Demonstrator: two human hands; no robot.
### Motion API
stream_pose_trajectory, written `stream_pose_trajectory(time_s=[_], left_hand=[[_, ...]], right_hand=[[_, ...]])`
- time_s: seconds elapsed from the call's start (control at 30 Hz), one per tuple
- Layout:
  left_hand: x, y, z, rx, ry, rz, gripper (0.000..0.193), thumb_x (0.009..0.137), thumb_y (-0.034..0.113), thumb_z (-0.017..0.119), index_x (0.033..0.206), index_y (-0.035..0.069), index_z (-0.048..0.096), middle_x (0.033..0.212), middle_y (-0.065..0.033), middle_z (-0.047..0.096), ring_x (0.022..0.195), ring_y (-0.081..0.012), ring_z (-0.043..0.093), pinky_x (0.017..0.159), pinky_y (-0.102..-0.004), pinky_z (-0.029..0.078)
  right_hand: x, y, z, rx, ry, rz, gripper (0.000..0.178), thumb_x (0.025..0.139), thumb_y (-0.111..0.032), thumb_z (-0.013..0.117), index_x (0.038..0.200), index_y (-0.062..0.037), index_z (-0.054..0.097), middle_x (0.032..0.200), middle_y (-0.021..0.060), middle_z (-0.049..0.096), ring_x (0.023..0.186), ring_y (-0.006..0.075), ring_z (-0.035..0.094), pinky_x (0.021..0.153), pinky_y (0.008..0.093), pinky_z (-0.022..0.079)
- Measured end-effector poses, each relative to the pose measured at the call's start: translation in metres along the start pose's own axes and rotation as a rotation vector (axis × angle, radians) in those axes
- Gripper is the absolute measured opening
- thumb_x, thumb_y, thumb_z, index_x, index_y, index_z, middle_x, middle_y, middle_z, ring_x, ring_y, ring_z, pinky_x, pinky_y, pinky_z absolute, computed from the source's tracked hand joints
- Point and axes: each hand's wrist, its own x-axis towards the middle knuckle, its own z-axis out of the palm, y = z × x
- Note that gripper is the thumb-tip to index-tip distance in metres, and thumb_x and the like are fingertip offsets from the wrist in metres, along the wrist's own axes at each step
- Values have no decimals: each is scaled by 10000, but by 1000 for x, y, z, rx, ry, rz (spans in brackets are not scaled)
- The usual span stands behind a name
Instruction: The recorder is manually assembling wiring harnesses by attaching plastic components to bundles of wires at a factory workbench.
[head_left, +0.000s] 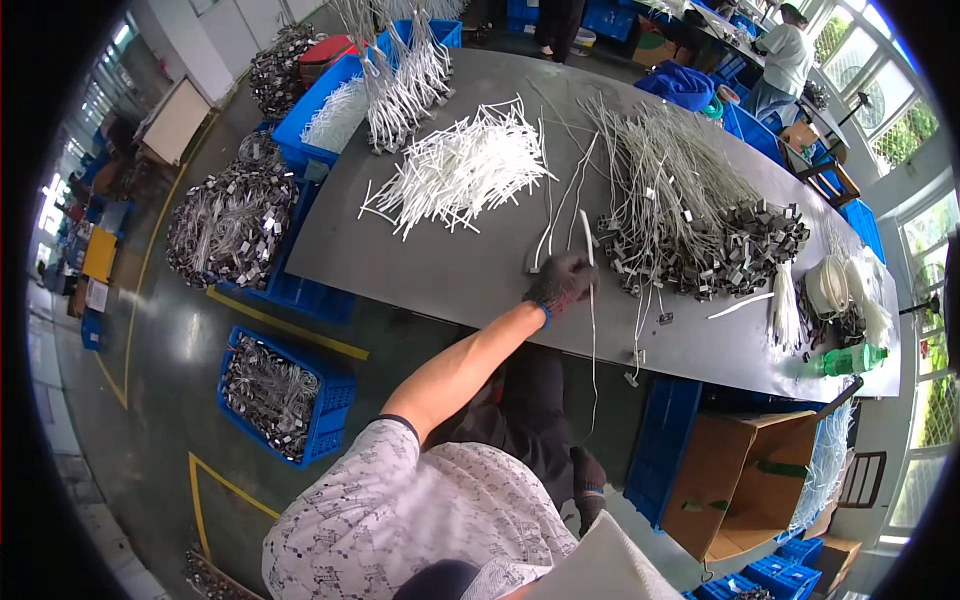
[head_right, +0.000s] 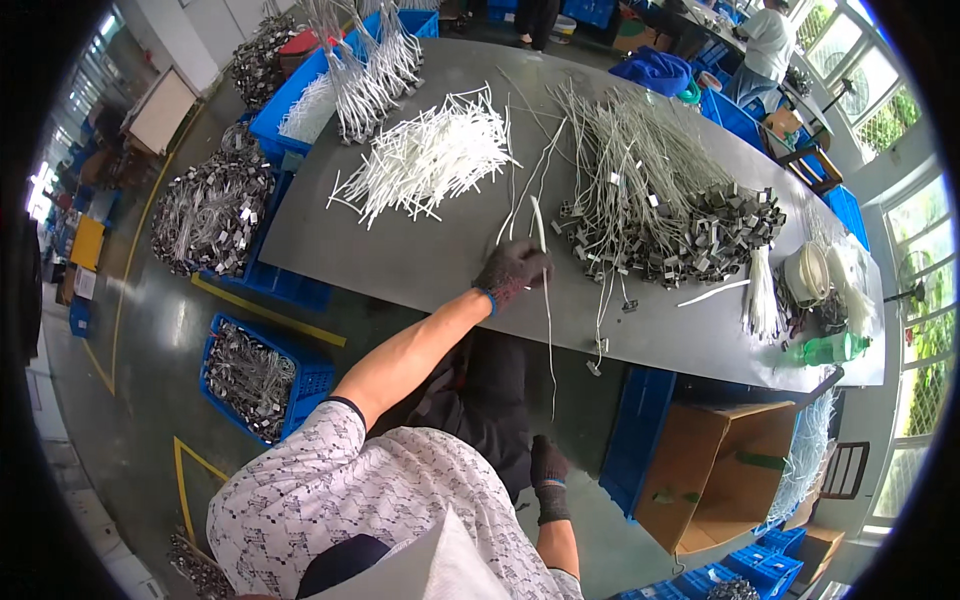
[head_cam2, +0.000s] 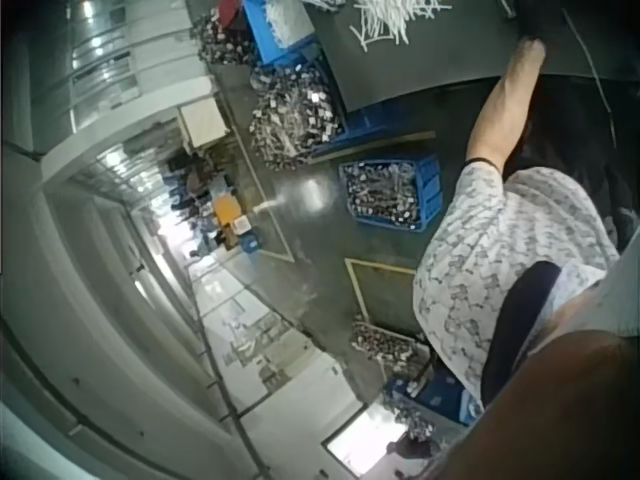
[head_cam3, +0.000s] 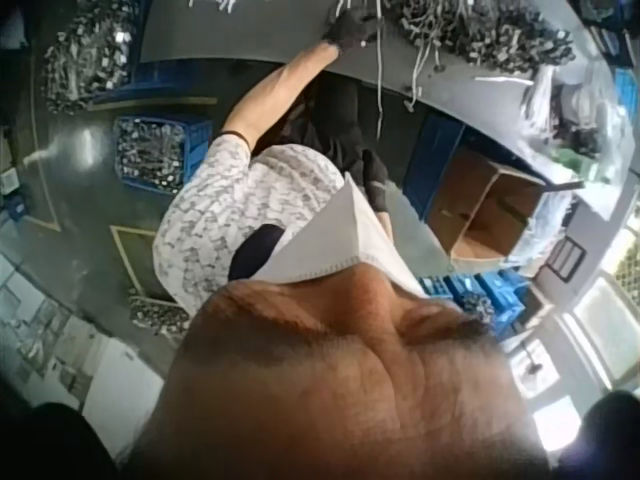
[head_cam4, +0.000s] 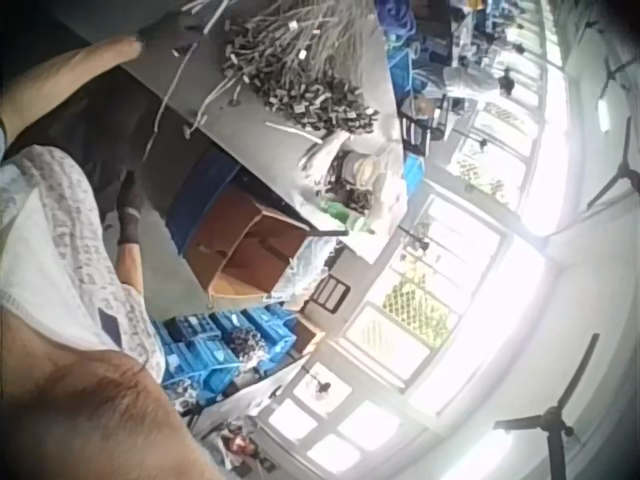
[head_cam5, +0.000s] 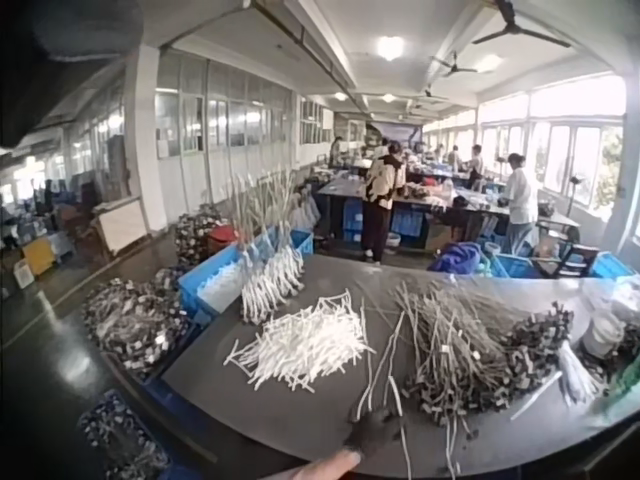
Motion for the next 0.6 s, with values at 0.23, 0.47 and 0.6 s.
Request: stream_pose_trajectory(time_s=[0.23, 0.47, 0.6], left_hand=[[-6, -10, 16, 39, -239, -165, 304, 937, 285, 720, 947, -19, 719, 845, -69, 724, 729, -139, 688, 655, -280, 554], [-72, -28, 22, -50, -468, -244, 437, 881, 365, 801, 1053, -30, 727, 971, -92, 746, 884, -152, 699, 818, -295, 554], [-95, -21, 13, 82, -447, -101, 359, 940, 316, 734, 1102, -4, 734, 1026, -74, 753, 931, -130, 687, 833, -298, 550]], right_hand=[[50, -53, -64, 277, 62, -202, 132, 922, -147, 606, 989, -81, 699, 849, 152, 707, 787, 368, 693, 674, 430, 533], [136, -166, -152, 833, 597, -316, 293, 926, -126, 681, 1184, 5, 640, 938, 138, 700, 817, 209, 664, 680, 341, 521], [157, -155, -124, 473, 640, -420, 409, 934, -74, 635, 1319, 17, 534, 1089, 172, 689, 875, 275, 692, 763, 392, 562]])
